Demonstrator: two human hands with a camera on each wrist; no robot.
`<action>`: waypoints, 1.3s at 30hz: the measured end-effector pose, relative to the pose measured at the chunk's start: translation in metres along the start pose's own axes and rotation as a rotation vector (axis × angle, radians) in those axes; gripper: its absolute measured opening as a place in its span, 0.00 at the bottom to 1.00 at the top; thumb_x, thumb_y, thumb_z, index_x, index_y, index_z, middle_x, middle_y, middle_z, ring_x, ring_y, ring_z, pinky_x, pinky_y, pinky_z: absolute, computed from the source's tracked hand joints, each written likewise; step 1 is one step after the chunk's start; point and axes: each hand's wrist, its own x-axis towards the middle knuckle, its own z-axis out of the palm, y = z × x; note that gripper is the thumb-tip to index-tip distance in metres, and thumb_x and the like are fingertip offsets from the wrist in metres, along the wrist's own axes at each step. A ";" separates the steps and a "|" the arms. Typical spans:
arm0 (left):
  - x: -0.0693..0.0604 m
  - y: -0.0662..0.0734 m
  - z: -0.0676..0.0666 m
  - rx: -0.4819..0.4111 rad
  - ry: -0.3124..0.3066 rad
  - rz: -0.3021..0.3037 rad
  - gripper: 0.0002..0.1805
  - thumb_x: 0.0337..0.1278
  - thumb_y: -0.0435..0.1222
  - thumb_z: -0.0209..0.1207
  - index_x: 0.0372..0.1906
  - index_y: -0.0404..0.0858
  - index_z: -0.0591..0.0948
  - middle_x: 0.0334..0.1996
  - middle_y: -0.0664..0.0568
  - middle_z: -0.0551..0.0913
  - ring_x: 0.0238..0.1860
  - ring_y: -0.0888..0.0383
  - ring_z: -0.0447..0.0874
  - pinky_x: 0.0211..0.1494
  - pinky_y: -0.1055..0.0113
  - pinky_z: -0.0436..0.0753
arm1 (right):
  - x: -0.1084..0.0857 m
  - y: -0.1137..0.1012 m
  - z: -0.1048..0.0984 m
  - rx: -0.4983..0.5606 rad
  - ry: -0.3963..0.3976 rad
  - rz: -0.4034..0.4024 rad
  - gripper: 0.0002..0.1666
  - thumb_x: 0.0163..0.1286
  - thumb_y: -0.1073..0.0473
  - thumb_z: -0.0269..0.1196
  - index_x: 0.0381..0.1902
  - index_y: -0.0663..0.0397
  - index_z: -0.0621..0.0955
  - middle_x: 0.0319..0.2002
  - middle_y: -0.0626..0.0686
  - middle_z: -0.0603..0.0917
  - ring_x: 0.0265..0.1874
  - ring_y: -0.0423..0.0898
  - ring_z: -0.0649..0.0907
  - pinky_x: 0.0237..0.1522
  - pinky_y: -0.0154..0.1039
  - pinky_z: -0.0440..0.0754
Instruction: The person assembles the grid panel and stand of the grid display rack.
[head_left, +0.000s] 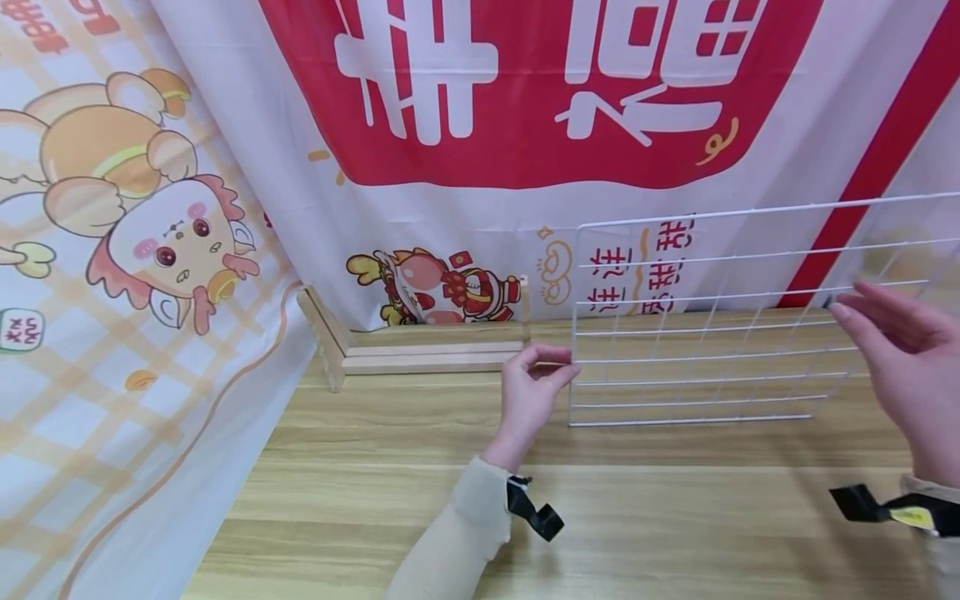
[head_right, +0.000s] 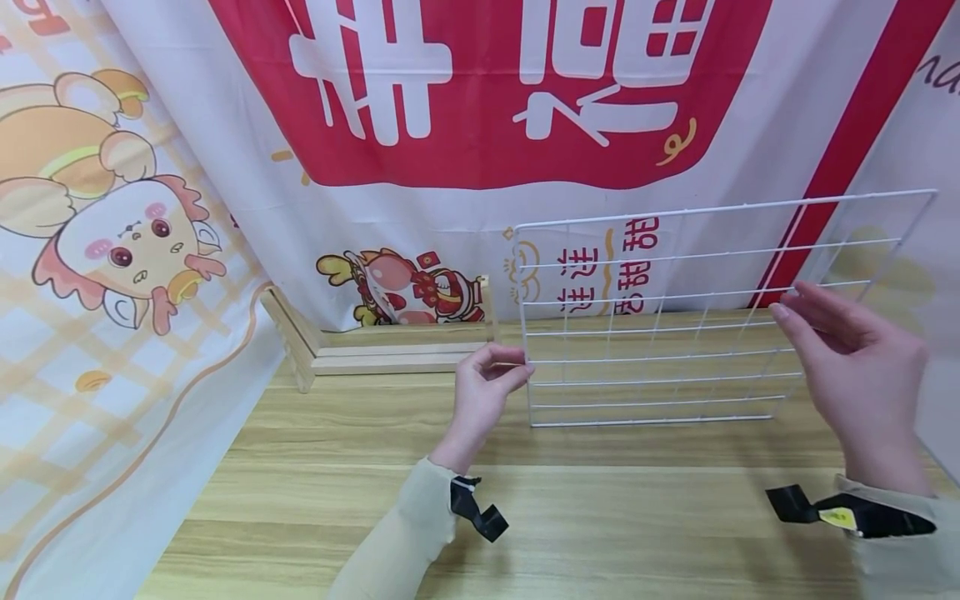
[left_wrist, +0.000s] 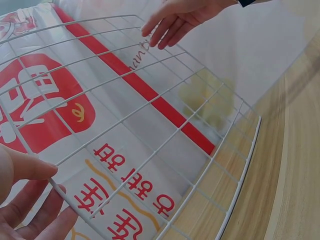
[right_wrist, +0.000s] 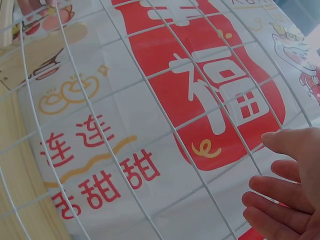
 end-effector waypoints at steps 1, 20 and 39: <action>0.000 0.000 0.000 0.000 -0.002 0.001 0.12 0.49 0.22 0.72 0.39 0.34 0.87 0.41 0.42 0.87 0.40 0.51 0.87 0.46 0.62 0.88 | 0.000 0.000 0.001 -0.003 -0.010 -0.005 0.24 0.73 0.63 0.66 0.65 0.49 0.81 0.47 0.30 0.84 0.44 0.27 0.81 0.45 0.14 0.74; 0.001 0.002 -0.001 0.007 -0.008 -0.014 0.13 0.50 0.22 0.72 0.39 0.37 0.87 0.39 0.50 0.88 0.40 0.51 0.87 0.46 0.62 0.88 | 0.009 -0.004 0.012 -0.030 -0.097 0.019 0.26 0.73 0.53 0.66 0.67 0.49 0.80 0.51 0.39 0.85 0.37 0.27 0.84 0.42 0.16 0.76; 0.001 0.003 -0.001 0.015 -0.008 -0.010 0.12 0.50 0.22 0.72 0.39 0.37 0.87 0.38 0.51 0.88 0.40 0.53 0.87 0.46 0.62 0.88 | 0.027 0.007 0.003 0.063 -0.250 0.066 0.25 0.73 0.55 0.66 0.65 0.55 0.79 0.44 0.36 0.85 0.35 0.29 0.87 0.40 0.18 0.78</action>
